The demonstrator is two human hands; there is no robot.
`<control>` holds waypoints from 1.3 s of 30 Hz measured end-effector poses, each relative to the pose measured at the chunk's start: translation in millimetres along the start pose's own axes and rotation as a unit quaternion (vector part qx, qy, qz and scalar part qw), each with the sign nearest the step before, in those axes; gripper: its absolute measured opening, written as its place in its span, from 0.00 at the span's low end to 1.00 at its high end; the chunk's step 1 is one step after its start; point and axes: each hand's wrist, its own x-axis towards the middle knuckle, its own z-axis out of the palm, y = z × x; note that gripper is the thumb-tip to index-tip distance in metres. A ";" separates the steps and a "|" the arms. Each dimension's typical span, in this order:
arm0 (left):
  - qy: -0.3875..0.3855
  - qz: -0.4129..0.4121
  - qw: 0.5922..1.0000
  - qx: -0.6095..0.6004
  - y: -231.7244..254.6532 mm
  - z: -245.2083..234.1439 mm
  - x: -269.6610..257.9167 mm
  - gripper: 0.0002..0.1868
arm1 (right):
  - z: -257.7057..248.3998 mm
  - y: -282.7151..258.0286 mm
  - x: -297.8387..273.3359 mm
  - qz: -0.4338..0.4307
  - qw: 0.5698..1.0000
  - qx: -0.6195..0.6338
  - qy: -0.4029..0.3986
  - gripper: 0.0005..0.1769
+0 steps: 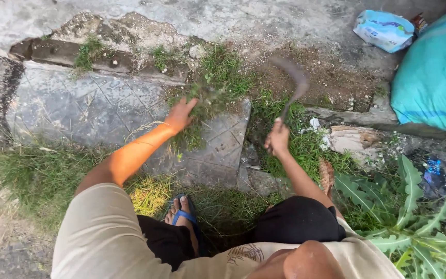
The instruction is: Weeding grass using a sickle
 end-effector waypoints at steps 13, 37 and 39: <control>0.425 0.109 0.852 -0.285 57.4 -155.4 20.2 0.27 | -13.8 -81.1 -6.4 0.041 0.994 0.100 -0.004 0.24; -0.055 0.378 0.882 -0.276 627.2 115.1 245.1 0.35 | -153.1 -89.4 -256.0 0.127 0.979 -0.083 0.136 0.36; -0.010 0.424 0.851 -0.311 693.2 116.9 246.0 0.35 | -155.1 -88.9 -256.7 0.153 0.975 -0.067 0.145 0.35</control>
